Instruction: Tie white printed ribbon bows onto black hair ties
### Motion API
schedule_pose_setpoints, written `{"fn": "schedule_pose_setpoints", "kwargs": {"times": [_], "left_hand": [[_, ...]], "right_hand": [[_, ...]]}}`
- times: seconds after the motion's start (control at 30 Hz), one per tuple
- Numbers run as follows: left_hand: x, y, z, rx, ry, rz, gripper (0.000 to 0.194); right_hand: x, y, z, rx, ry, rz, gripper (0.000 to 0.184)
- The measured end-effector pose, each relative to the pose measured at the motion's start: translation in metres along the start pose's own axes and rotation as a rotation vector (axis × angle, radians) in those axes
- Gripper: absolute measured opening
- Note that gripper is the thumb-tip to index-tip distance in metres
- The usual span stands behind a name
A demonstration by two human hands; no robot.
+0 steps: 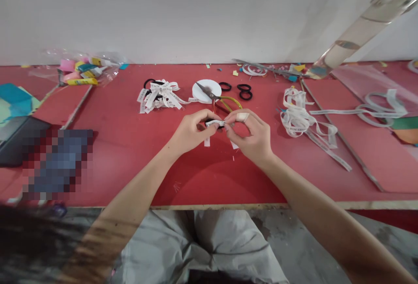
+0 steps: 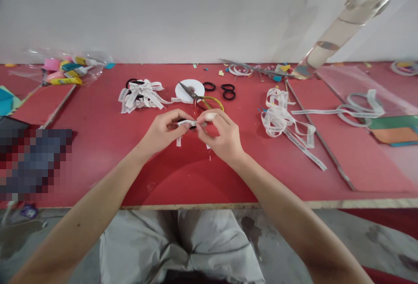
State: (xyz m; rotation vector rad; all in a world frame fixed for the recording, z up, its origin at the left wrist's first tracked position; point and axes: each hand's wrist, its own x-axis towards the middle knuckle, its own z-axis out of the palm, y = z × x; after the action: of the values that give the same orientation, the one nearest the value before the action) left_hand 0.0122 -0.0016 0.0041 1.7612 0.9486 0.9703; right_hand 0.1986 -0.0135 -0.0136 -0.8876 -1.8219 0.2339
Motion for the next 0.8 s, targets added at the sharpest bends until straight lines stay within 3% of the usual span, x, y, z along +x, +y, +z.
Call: {"fn": "schedule_pose_setpoints", "kwargs": {"times": [0.2,0.8], "left_hand": [[0.002,-0.006,0.003,0.063,0.109,0.068,0.008],[-0.004,-0.011,0.019,0.145,0.193,0.070,0.008]], "right_hand": [[0.003,0.002,0.000,-0.138,0.054,-0.096,0.011],[-0.001,0.004,0.006,-0.249,0.018,-0.068,0.010]]}}
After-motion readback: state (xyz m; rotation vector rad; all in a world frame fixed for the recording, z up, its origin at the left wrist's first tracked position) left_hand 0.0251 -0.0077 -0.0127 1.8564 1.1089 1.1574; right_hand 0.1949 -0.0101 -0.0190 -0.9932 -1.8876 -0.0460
